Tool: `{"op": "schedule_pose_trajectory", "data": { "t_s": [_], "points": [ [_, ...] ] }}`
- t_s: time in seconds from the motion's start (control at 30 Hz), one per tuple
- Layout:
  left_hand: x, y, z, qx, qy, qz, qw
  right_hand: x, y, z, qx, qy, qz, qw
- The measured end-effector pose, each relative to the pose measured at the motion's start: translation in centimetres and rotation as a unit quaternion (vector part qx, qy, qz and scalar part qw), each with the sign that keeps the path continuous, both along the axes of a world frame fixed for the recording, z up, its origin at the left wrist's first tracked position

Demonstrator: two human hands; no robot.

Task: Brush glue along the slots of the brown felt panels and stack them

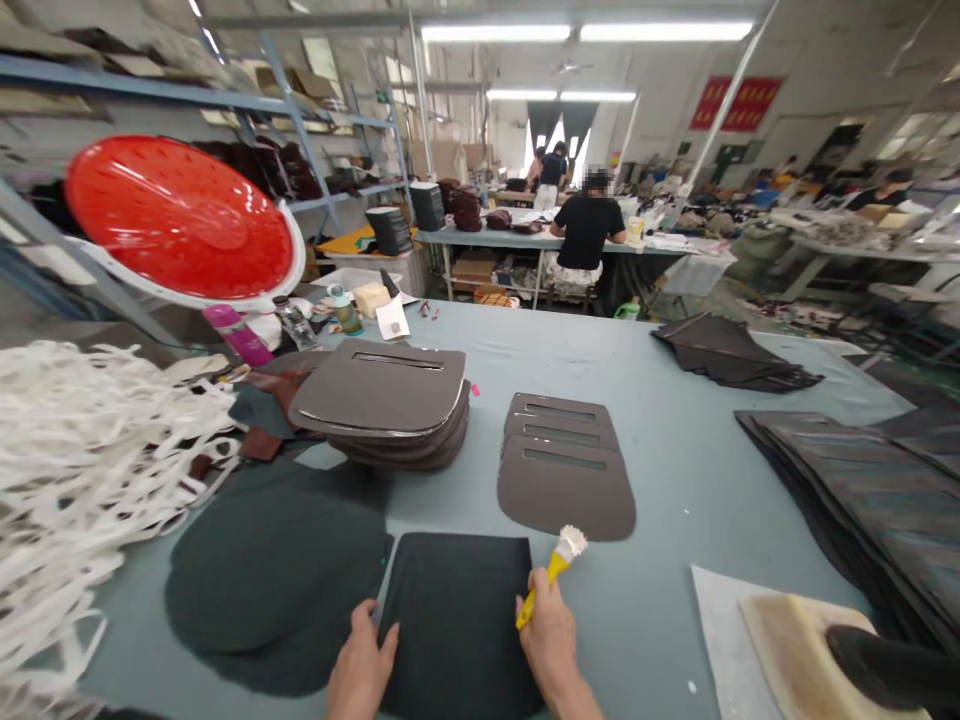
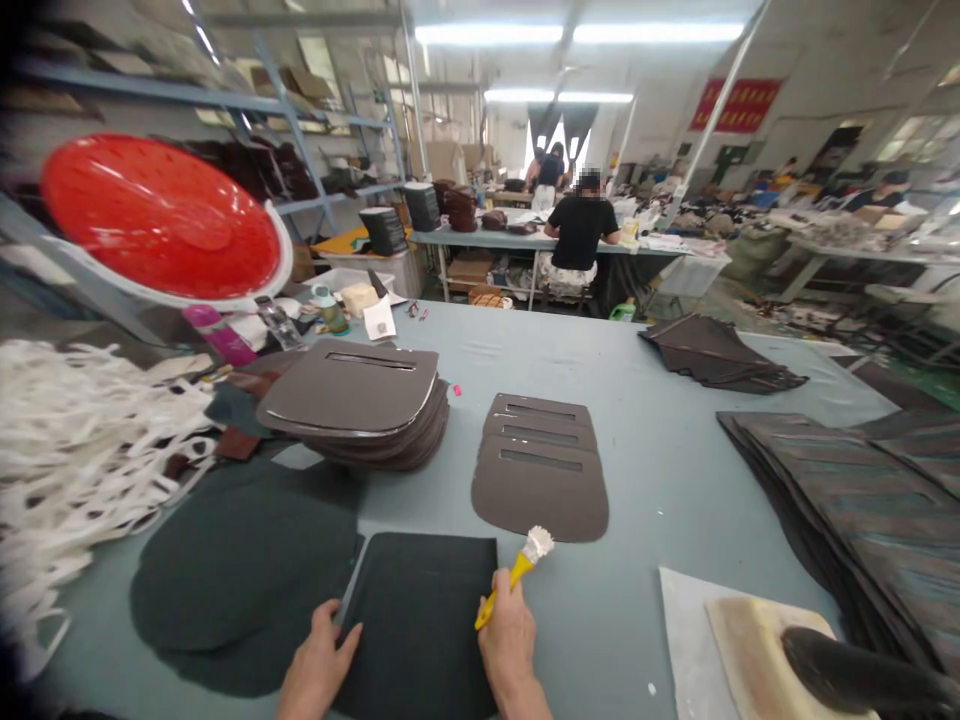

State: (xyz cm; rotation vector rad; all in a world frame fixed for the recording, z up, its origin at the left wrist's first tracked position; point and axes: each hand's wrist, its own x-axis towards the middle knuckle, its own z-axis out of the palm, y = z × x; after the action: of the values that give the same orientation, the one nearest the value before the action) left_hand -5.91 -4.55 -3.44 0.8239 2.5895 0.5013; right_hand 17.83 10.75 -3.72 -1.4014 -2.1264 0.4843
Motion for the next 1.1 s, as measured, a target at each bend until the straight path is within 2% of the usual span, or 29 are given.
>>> {"op": "schedule_pose_trajectory", "data": {
  "t_s": [0.1,0.23,0.37,0.43,0.53,0.67,0.77,0.87,1.0,1.1],
  "points": [
    [0.1,0.6,-0.1,-0.014,-0.041,-0.021,0.999,0.4,-0.1,-0.2,0.011,-0.019,-0.010,1.000],
    [0.5,3.1,1.5,0.066,-0.059,-0.053,0.995,2.1,1.1,0.4,0.022,0.006,-0.006,1.000],
    [2.6,8.5,4.2,0.161,-0.116,-0.074,0.977,4.6,5.4,1.9,0.054,0.031,-0.064,0.996],
    [4.0,11.9,4.9,0.208,-0.136,-0.077,0.965,6.0,8.4,2.5,0.081,0.029,-0.098,0.992],
    [5.8,16.9,4.5,0.269,-0.149,-0.077,0.948,7.9,12.9,2.6,0.110,0.012,-0.138,0.984],
    [7.4,21.2,2.2,0.307,-0.110,-0.103,0.940,9.8,17.0,1.5,0.115,-0.020,-0.173,0.978],
    [8.3,22.3,0.6,0.299,-0.083,-0.116,0.943,10.7,18.5,0.5,0.094,-0.044,-0.189,0.977],
    [8.8,22.3,-0.1,0.287,-0.060,-0.130,0.947,11.3,19.0,-0.2,0.071,-0.076,-0.202,0.974],
    [9.0,22.0,0.5,0.274,-0.041,-0.138,0.951,11.9,18.9,0.1,0.102,-0.123,-0.213,0.964],
    [9.0,21.3,1.7,0.254,-0.001,-0.130,0.958,12.1,18.2,1.4,0.141,-0.144,-0.227,0.953]
  ]
}}
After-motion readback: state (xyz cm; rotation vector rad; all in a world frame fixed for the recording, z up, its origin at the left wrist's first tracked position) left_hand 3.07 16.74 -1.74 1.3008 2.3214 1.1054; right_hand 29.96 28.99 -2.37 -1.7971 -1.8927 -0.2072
